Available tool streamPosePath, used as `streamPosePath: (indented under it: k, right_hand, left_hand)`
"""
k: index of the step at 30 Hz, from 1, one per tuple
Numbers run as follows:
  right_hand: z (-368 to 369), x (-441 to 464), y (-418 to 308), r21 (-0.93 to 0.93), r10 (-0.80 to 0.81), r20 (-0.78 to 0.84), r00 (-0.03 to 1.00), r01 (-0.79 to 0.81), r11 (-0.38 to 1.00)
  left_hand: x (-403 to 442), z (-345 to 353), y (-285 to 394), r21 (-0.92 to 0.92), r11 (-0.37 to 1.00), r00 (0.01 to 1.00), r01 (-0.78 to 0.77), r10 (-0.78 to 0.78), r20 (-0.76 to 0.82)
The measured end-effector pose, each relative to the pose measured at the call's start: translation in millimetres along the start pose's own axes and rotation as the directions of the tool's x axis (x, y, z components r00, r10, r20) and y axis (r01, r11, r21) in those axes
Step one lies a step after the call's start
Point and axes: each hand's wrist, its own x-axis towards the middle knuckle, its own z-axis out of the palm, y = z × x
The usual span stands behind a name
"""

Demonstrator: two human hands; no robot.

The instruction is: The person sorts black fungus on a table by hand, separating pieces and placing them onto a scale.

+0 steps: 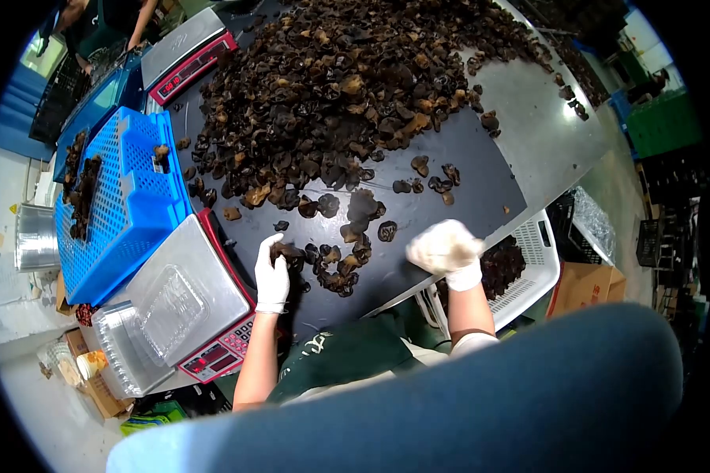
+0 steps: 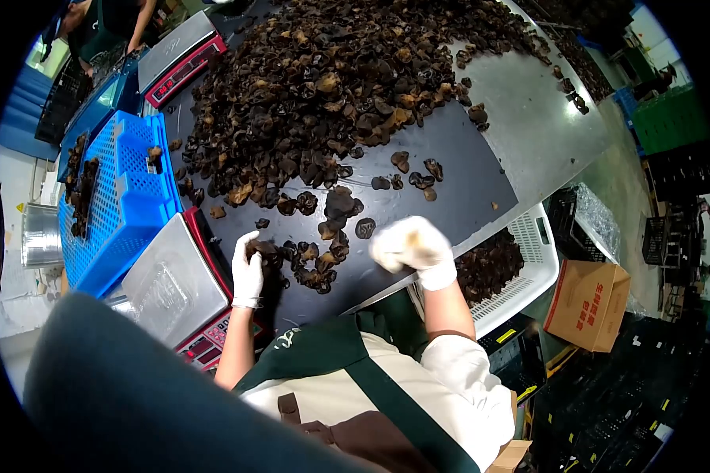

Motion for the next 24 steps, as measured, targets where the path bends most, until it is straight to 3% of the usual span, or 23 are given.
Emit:
streamPosePath:
  k: [1,2,3,4,5,6,8,10,12,14,15,16,17,18,20,22,23,24]
  right_hand:
    - [9.1,2.4,-8.7,-0.290,0.268,-0.202,0.942,-0.319,0.902]
    - [27.2,15.3,5.8,-0.587,0.311,-0.230,0.922,-0.386,0.711]
    - [35.4,16.4,33.3,-0.728,0.298,-0.259,0.919,-0.389,0.565]
    - [31.9,14.5,63.7,-0.946,0.092,-0.014,0.996,-0.043,0.321]
    - [35.1,13.9,87.4,-0.992,0.049,0.101,0.994,0.097,0.081]
    - [40.2,10.8,105.9,-0.990,0.037,0.124,0.992,0.126,-0.062]
    - [31.4,5.2,140.4,-0.969,0.062,0.165,0.984,0.173,-0.177]
    - [35.8,12.7,125.0,-0.983,0.095,0.131,0.987,0.142,-0.120]
    - [26.6,19.0,89.4,-0.904,-0.111,0.101,0.989,0.138,0.404]
    - [12.0,12.5,38.9,-0.689,0.088,-0.246,0.965,-0.238,0.684]
    - [4.9,1.9,10.5,-0.443,0.168,-0.365,0.916,-0.330,0.834]
    - [-16.3,-16.7,2.9,-0.222,0.112,-0.269,0.957,-0.175,0.959]
    - [-36.7,-21.2,4.7,0.093,-0.250,0.071,0.966,0.243,0.966]
    - [-54.3,-23.9,4.7,0.578,-0.550,0.394,0.736,0.267,0.771]
    - [-36.7,-26.1,-27.3,0.620,-0.569,0.342,0.748,0.276,0.735]
    - [-47.2,-25.6,-13.3,0.430,-0.424,-0.020,0.906,0.390,0.814]
    - [-41.6,-21.4,-8.0,0.335,-0.251,-0.271,0.929,0.336,0.881]
    - [-48.8,-13.0,3.1,-0.194,-0.206,-0.491,0.847,0.125,0.973]
  left_hand:
    - [-1.6,0.2,-0.5,0.051,0.998,0.999,-0.037,0.039,-0.029]
    - [-3.4,0.1,-1.1,0.104,0.992,0.995,-0.072,0.079,-0.059]
    - [-5.2,-0.9,-2.6,0.137,0.987,0.993,-0.082,0.092,-0.070]
    - [-7.8,-1.7,-3.8,0.171,0.981,0.991,-0.090,0.105,-0.080]
    - [-10.7,-2.5,-2.2,0.206,0.977,0.993,-0.046,0.066,-0.093]
    - [-12.6,-3.2,-4.2,0.208,0.977,0.993,-0.046,0.067,-0.096]
    - [-18.0,-4.2,-13.6,0.478,0.863,0.974,-0.165,0.218,-0.056]
    - [-19.4,-8.8,-25.0,0.554,0.793,0.965,-0.252,0.248,0.084]
    - [-31.9,-3.7,-34.6,0.618,0.763,0.977,-0.189,0.210,0.039]
    - [-38.0,-3.5,-39.5,0.612,0.774,0.987,-0.160,0.122,0.105]
    - [-40.6,-1.1,-34.6,0.639,0.753,0.987,-0.158,0.101,0.126]
    - [-42.2,0.8,-24.2,0.665,0.730,0.986,-0.156,0.078,0.146]
    - [-41.6,2.2,-13.6,0.710,0.689,0.986,-0.145,0.038,0.164]
    - [-40.7,2.7,-8.3,0.737,0.661,0.984,-0.137,0.008,0.176]
    - [-39.8,3.4,2.1,0.748,0.650,0.982,-0.137,-0.012,0.191]
    - [-37.9,6.5,2.0,0.737,0.666,0.983,-0.116,-0.031,0.183]
    - [-36.6,8.3,1.3,0.724,0.684,0.985,-0.089,-0.047,0.166]
    - [-33.9,11.0,-4.5,0.726,0.682,0.984,-0.093,-0.046,0.170]
